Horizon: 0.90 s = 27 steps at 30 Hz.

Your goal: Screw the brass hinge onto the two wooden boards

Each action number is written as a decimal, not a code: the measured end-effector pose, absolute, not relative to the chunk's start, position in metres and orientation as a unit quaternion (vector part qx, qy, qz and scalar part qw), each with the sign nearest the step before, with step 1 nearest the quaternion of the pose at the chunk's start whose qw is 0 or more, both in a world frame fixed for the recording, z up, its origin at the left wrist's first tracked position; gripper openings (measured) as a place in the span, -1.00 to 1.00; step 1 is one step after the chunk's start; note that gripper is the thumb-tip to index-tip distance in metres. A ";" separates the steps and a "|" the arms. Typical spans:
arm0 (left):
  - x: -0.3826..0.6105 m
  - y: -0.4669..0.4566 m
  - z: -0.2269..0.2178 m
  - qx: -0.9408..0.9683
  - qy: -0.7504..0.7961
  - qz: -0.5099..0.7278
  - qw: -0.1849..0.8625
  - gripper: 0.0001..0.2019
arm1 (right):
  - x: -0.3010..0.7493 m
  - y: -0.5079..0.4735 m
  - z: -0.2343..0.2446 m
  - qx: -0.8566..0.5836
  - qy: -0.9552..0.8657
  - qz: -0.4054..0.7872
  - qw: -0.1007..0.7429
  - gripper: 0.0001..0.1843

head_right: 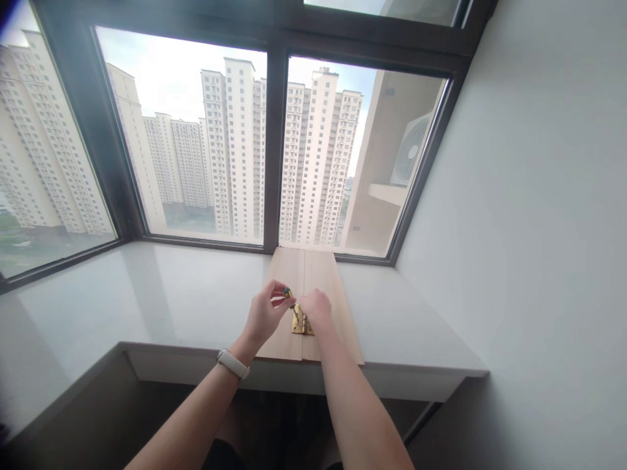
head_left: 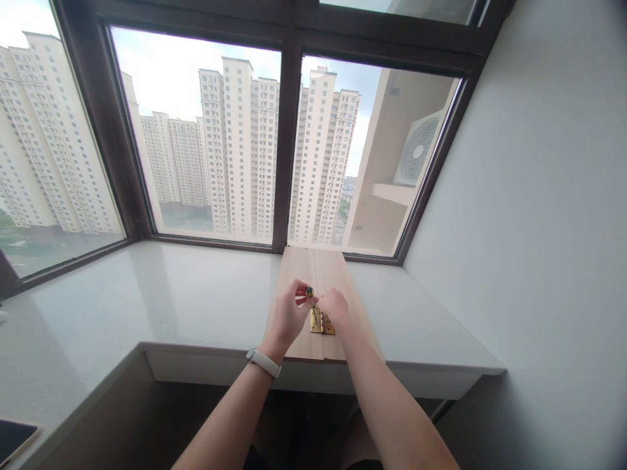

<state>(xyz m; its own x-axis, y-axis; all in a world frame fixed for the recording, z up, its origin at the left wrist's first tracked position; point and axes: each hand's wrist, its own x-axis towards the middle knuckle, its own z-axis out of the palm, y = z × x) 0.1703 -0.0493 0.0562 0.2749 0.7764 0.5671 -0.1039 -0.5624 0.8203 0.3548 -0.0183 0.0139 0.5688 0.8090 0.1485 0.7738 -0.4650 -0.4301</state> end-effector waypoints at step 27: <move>0.179 -0.054 0.079 0.682 0.229 0.563 0.407 -0.79 | 0.385 -0.097 -0.016 -0.626 -0.479 0.218 0.575 -0.66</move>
<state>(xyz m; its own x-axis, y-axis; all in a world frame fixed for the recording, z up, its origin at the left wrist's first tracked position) 0.1787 -0.0536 0.0790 0.2618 0.7698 0.5822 -0.1454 -0.5649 0.8123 0.3853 -0.0965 -0.0157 0.4450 0.8514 0.2777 0.3497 0.1202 -0.9291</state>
